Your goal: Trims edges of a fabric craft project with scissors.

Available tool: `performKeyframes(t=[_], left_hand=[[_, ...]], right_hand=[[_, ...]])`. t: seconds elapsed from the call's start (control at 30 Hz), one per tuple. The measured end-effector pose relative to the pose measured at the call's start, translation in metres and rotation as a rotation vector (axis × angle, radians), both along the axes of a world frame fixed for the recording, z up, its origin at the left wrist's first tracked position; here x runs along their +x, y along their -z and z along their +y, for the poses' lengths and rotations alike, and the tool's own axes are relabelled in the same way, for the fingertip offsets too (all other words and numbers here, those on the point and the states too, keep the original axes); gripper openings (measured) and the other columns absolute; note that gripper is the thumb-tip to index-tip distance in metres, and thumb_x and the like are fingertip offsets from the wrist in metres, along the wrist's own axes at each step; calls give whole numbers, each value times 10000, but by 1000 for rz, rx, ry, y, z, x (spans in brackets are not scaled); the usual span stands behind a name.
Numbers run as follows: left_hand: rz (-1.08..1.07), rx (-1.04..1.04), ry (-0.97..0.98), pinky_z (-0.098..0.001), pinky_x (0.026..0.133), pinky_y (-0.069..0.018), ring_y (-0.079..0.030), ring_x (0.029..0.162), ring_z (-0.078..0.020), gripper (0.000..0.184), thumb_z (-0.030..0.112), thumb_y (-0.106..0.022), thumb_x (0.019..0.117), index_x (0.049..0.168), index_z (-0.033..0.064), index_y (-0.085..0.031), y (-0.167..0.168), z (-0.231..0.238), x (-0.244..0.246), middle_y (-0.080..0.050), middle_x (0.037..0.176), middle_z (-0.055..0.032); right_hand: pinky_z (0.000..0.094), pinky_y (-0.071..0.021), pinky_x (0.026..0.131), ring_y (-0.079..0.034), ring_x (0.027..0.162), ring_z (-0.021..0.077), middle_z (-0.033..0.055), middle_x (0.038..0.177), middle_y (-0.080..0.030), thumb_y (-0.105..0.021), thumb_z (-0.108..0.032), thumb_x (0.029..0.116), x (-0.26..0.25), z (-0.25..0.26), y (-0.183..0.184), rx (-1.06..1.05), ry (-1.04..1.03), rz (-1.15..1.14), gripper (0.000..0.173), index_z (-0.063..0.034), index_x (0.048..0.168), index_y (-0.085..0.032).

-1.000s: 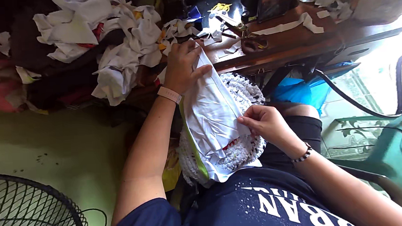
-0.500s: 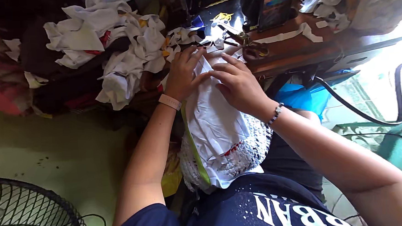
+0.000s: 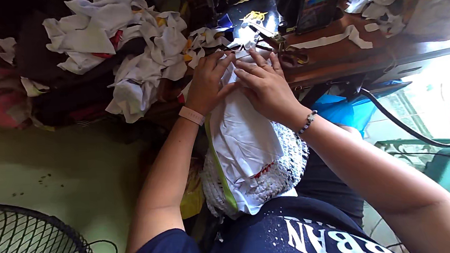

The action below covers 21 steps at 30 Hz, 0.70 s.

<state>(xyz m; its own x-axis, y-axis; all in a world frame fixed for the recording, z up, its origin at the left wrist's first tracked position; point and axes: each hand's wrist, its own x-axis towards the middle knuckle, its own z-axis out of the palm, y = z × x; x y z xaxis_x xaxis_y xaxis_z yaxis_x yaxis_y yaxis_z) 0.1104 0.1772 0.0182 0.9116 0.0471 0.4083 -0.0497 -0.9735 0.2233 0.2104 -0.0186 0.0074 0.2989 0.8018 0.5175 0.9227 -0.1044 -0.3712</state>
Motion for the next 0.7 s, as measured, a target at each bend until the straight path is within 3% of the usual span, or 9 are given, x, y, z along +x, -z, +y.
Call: performKeyframes(t=[0.2,0.4,0.53,0.7], left_hand=[[-12,-14,19,-509,1121,-405,-508,1352,-370,541,418,-556,1032,1469,100,-565,0,1,-1,-545,1470,-194],[3,-38,13,-517,1139,-390,-494,1369,-364,551,446,-563,1019,1437,89,-593,0,2,-2,-549,1464,-186],[-15,-77,10,-502,1125,-415,-516,1346,-353,505,446,-575,1018,1352,74,-645,0,3,-2,-559,1443,-186],[-11,-70,13,-502,1129,-417,-524,1344,-361,428,348,-613,1006,1266,10,-648,0,2,-4,-569,1416,-209]], right_hand=[[693,-109,1216,-325,1522,352,62,1496,-573,-480,-115,1041,12,-8,0,3,64,17,366,-108,1359,-661],[705,-86,1212,-314,1529,338,24,1502,-571,-437,-151,1059,12,-2,-2,-3,28,0,378,-148,1350,-678],[718,-84,1204,-315,1529,337,-3,1519,-555,-458,-154,1060,9,5,-5,-37,-24,-17,359,-164,1333,-691],[737,-89,1187,-334,1519,345,-8,1503,-572,-450,-168,1064,12,18,-7,-74,-37,-33,357,-179,1321,-697]])
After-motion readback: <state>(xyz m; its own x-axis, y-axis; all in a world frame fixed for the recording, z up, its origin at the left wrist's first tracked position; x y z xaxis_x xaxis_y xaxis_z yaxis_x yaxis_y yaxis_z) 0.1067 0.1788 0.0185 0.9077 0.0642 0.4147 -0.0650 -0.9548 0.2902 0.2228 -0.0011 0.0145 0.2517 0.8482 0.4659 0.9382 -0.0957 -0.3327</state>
